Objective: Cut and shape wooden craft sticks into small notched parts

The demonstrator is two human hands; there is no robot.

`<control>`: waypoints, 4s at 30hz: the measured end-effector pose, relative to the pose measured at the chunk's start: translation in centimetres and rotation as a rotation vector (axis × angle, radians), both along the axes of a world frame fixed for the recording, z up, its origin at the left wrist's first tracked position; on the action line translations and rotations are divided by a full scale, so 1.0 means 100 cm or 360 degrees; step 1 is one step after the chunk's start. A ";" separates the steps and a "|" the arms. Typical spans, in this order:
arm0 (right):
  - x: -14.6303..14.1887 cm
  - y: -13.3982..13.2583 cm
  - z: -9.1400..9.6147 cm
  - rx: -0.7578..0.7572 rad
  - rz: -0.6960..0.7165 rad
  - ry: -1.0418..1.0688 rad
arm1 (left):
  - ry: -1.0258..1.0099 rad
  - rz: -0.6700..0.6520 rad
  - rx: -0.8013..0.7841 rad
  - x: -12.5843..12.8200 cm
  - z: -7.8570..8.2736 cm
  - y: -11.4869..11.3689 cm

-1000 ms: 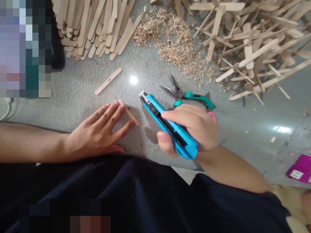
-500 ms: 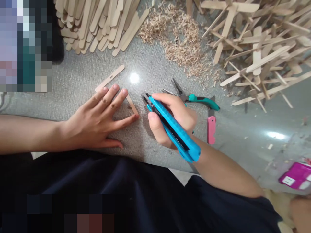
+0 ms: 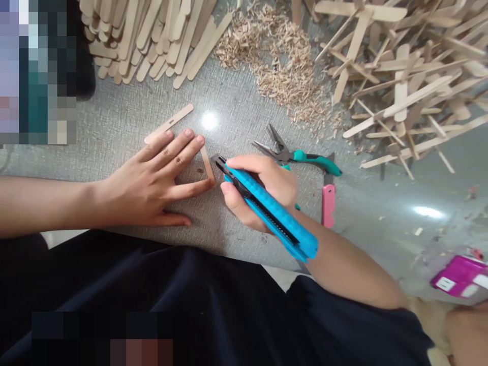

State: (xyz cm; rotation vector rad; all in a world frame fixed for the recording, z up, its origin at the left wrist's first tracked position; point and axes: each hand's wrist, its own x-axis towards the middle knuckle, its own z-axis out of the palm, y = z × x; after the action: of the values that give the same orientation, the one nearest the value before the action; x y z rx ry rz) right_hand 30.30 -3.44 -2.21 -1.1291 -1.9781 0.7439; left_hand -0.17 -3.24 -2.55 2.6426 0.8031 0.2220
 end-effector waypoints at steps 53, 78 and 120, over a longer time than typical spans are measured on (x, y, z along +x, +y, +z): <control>-0.004 0.006 -0.017 0.0312 0.0193 -0.0017 | 0.0056 -0.0083 -0.0030 -0.002 0.002 0.013; -0.008 0.008 -0.011 0.0478 0.0242 -0.0137 | -0.0052 -0.0198 -0.0033 -0.007 -0.011 0.014; -0.012 0.003 -0.013 0.0642 0.0238 -0.0373 | 0.0027 -0.0214 0.0166 -0.007 -0.007 0.014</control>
State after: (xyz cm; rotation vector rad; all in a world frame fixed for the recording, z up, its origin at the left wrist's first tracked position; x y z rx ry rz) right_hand 29.11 -3.13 -3.47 -0.8621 -2.2974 0.2696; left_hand -0.90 -1.85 -3.23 2.7870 0.6321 0.2110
